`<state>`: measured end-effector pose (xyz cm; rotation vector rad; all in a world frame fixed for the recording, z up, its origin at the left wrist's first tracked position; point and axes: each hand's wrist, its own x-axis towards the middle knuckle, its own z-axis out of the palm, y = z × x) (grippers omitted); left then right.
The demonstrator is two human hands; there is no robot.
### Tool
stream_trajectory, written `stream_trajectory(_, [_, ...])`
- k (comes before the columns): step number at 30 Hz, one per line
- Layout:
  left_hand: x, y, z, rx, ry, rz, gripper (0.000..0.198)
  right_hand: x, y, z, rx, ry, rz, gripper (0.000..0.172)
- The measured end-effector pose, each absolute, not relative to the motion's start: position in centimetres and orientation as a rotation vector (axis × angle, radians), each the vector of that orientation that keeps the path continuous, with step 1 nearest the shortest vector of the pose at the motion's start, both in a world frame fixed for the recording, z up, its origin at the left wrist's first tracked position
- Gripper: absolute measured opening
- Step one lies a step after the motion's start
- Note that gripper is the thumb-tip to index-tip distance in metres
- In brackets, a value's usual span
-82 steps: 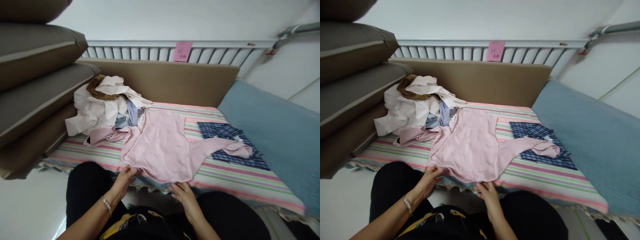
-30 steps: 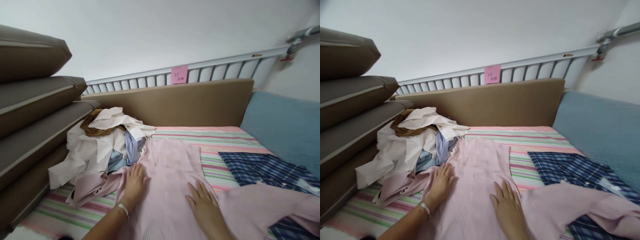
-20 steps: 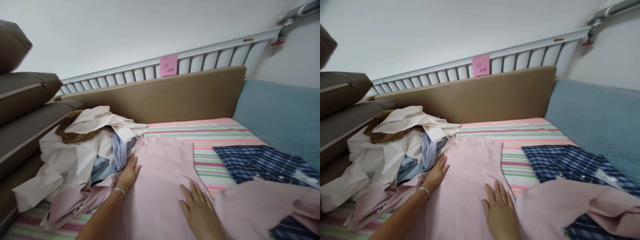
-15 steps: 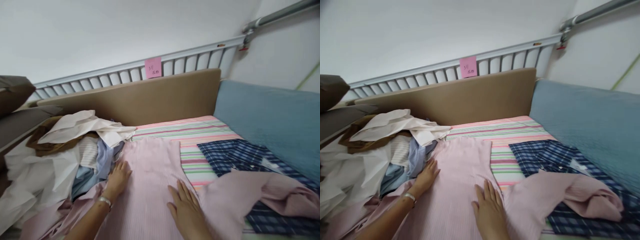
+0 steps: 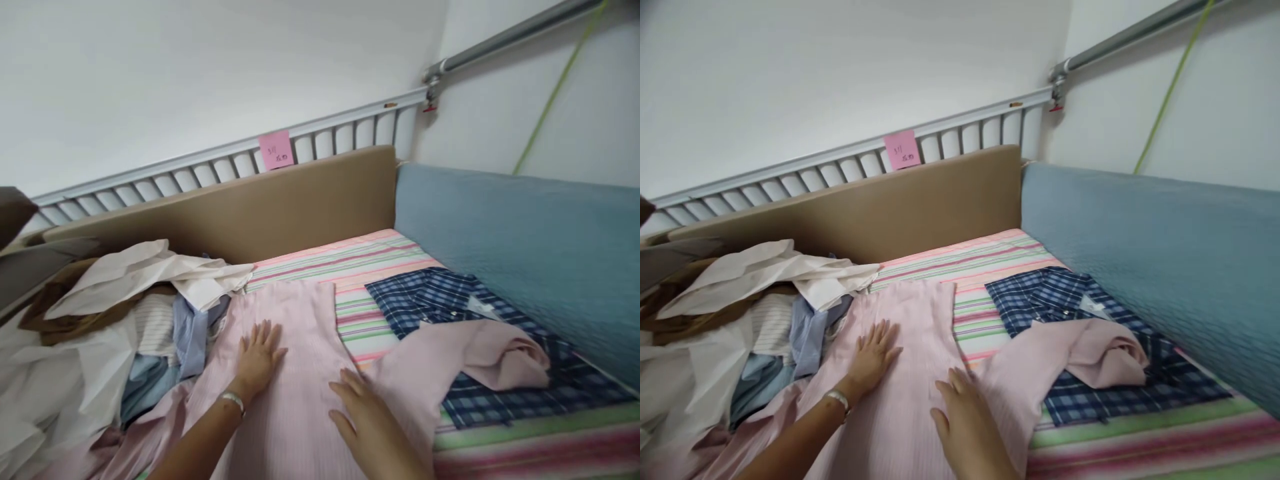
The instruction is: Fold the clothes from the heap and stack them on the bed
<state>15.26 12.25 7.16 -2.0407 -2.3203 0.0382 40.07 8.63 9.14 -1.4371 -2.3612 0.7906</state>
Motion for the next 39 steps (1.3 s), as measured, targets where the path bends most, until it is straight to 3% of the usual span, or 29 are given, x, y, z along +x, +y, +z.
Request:
stream_trajectory(4, [19.9,13.3,7.3,-2.092,-2.186,-0.127,0.051,44.2,10.4,10.3,-1.411,-2.114,0.699,0.038])
stream_trajectory(12, [22.8,15.2,3.6,-2.158,-2.183,-0.053,0.052,57.8,15.7,11.5,-1.717,-1.441,0.119,0.042])
stream_trajectory(19, [24.6,9.9,8.0,-2.155,-2.212,-0.238,0.052,60.9,16.3,8.2,-2.060,-1.450,0.108,0.056])
stream_trajectory(24, [26.4,3.8,6.4,-2.341,-2.223,-0.201,0.054,61.2,16.2,8.5,-2.182,-1.475,0.222,0.044])
stream_trajectory(28, [26.7,2.9,6.2,-2.369,-2.336,-0.342,0.057,59.5,15.8,11.0,-1.978,-1.426,-0.105,0.041])
stream_trajectory(30, [26.7,2.6,7.3,-2.414,-2.401,-0.576,0.061,56.7,14.5,12.6,-1.664,-1.490,-0.298,0.041])
stream_trajectory(32, [26.7,1.8,8.6,-2.474,-2.452,-1.031,0.072,52.6,12.1,14.0,-1.327,-1.665,-0.332,0.038])
stream_trajectory(35, [26.1,-0.1,10.2,-2.379,-2.561,-2.156,0.087,45.9,7.5,14.9,-0.838,-2.099,-0.053,0.033])
stream_trajectory(37, [25.0,-1.2,10.4,-1.939,-2.578,-2.963,0.077,42.6,5.5,14.9,-0.611,-2.372,0.285,0.031])
stream_trajectory(39, [23.3,-1.9,9.9,-1.305,-2.576,-3.397,0.057,41.1,5.5,14.5,-0.644,-2.356,0.556,0.028])
